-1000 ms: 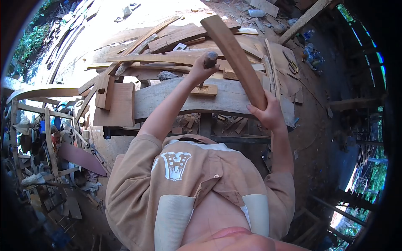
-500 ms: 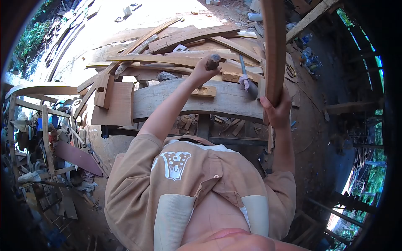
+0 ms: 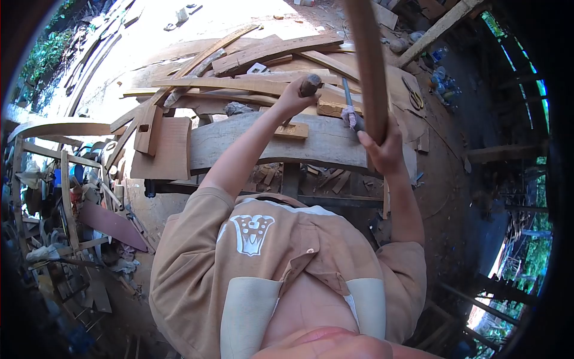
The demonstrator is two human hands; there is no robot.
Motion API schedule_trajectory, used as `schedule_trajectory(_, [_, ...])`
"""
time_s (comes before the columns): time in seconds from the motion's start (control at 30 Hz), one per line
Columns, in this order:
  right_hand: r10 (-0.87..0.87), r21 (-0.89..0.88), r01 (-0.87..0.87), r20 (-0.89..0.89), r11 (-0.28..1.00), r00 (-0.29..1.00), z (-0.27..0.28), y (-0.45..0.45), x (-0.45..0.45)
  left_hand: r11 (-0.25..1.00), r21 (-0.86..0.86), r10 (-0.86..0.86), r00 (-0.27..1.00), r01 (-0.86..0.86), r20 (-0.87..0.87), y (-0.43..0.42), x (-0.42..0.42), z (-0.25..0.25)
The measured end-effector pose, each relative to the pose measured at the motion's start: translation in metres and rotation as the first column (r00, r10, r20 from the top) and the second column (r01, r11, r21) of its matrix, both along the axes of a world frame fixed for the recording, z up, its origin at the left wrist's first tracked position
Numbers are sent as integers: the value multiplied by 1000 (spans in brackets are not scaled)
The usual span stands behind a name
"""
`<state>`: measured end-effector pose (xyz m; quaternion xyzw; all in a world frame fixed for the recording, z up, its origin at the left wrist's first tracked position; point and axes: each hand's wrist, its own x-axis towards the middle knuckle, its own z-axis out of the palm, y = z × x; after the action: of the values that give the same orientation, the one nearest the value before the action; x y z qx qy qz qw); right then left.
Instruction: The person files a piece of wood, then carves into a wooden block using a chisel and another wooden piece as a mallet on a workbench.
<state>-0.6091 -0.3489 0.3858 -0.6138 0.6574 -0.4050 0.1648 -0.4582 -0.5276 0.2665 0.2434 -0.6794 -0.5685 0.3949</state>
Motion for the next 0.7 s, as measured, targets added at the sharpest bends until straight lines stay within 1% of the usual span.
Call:
schedule_trajectory(0.03, [1,244,14,-59,970,998,1,-2,1,999,33,-5,1000,6,-18,0,0,0])
schedule_trajectory(0.07, [13,474,43,-113,879,993,1,-3,2,999,35,-6,1000,6,-10,3,2,-1])
schedule_trajectory(0.1, [-40,432,63,-63,900,997,-3,-2,-4,1000,14,-5,1000,5,-5,6,4,-2])
schedule_trajectory(0.13, [-41,423,64,-65,904,997,8,-5,-3,1000,-17,1,1000,-1,-12,2,2,1])
schedule_trajectory(0.2, [-53,171,31,126,985,991,38,-1,3,1000,3,6,1000,-6,4,-3,3,2])
schedule_trajectory(0.23, [-26,38,20,144,999,989,37,-1,5,1000,26,10,1000,-11,21,-3,5,2])
schedule_trajectory(0.27, [-29,45,22,146,999,989,32,-1,6,999,47,12,999,-14,40,-4,5,1])
schedule_trajectory(0.3, [-37,-50,43,113,998,993,21,-3,7,1000,13,23,999,-23,48,-6,5,1])
schedule_trajectory(0.33, [-48,-146,60,80,987,996,9,-5,7,1000,13,21,999,-21,50,-7,5,0])
schedule_trajectory(0.37, [-38,-39,35,-53,999,998,-2,-7,5,1000,5,31,998,-31,48,-7,4,-1])
schedule_trajectory(0.4, [-1,149,9,-53,989,999,-10,-11,5,999,-4,43,998,-43,43,-8,3,-2])
schedule_trajectory(0.47, [44,429,26,-153,903,987,0,-15,2,999,-9,47,999,-46,15,-7,1,-4])
schedule_trajectory(0.5, [39,428,30,-150,903,988,12,-15,4,999,-17,44,999,-44,-14,-8,-1,-5])
schedule_trajectory(0.53, [12,342,21,-95,940,995,30,-16,6,999,-21,40,999,-40,-16,-12,-2,-6])
schedule_trajectory(0.57, [-9,259,18,-36,966,999,38,-15,7,1000,8,20,999,-21,28,-14,-1,-10])
schedule_trajectory(0.6, [-13,266,22,-37,964,999,36,-14,8,999,42,0,997,-3,74,-16,0,-14])
schedule_trajectory(0.63, [-28,124,20,66,992,997,33,-13,9,1000,-11,2,997,-1,79,-17,0,-12])
schedule_trajectory(0.67, [-28,-23,33,171,999,985,29,-13,10,1000,-8,1,997,-1,81,-16,0,-10])
schedule_trajectory(0.7, [-53,-30,58,151,998,987,19,-13,9,1000,10,2,996,-3,93,-16,1,-8])
